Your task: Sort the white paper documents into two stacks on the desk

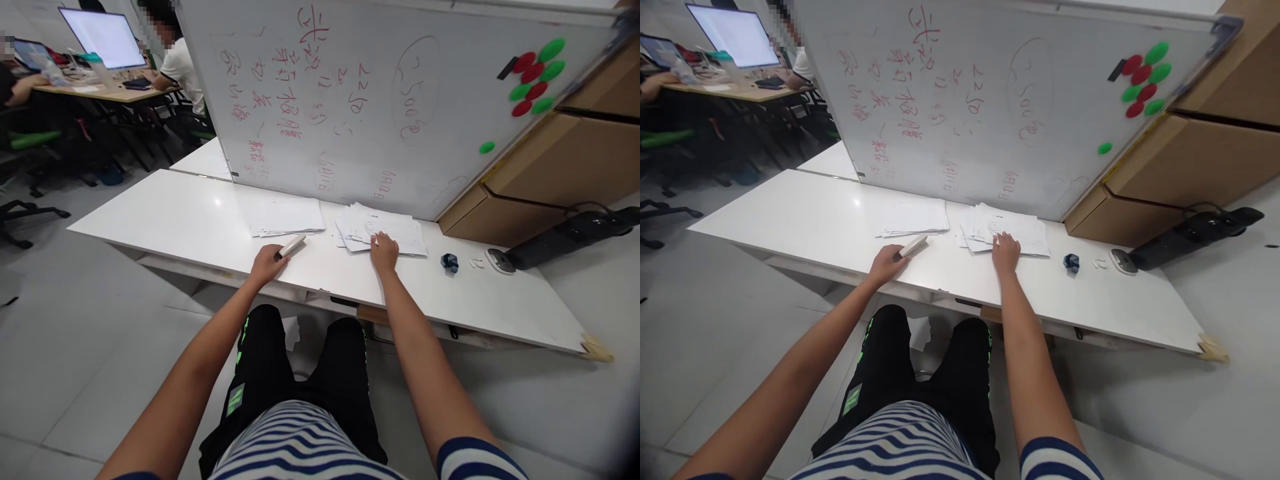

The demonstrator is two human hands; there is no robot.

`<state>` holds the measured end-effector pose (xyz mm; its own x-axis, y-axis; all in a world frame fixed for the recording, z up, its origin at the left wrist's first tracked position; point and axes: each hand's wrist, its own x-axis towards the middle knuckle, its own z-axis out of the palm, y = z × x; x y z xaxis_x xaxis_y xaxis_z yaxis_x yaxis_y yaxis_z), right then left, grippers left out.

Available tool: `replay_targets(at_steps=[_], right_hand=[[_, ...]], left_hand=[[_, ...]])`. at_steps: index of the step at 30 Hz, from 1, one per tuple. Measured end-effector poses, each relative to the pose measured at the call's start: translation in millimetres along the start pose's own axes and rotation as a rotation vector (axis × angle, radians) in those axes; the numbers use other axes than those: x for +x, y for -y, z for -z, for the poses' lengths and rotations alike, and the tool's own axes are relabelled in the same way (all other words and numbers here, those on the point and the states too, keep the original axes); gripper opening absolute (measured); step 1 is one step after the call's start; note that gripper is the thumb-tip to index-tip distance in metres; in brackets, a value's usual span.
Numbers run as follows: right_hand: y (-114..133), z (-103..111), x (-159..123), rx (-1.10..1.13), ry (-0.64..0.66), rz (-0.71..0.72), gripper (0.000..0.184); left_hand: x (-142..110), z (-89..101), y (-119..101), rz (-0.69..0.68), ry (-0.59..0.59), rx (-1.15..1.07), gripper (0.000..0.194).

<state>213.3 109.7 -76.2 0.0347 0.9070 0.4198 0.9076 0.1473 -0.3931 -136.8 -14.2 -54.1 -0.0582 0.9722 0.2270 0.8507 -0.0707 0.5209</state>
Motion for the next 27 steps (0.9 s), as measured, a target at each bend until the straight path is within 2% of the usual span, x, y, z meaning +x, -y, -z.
replay_targets(at_steps=[8,13,16,19,22,25,27], right_hand=[[-4,-9,2,-0.053,-0.028,0.099,0.040],[-6,-8,2,-0.059,0.018,0.105,0.041],[-7,-4,-2,-0.072,0.017,0.043,0.042],[-6,0,-4,-0.067,0.031,-0.069,0.043],[2,9,-6,0.040,0.000,-0.104,0.045],[28,31,-14,0.236,-0.161,-0.143,0.046],[53,53,-27,0.410,-0.289,-0.239,0.053]], left_hand=[[0,-0.5,-4,0.039,0.020,0.028,0.035],[-1,-7.0,2,0.086,-0.098,0.095,0.028],[-5,-10.7,3,0.104,-0.187,0.142,0.025],[-9,-12.3,4,0.121,-0.215,0.148,0.025],[-10,-10.3,1,0.112,-0.259,0.098,0.041],[-15,-4.4,-11,0.021,-0.328,-0.023,0.073],[-18,-1.2,-28,-0.094,-0.303,-0.147,0.081]])
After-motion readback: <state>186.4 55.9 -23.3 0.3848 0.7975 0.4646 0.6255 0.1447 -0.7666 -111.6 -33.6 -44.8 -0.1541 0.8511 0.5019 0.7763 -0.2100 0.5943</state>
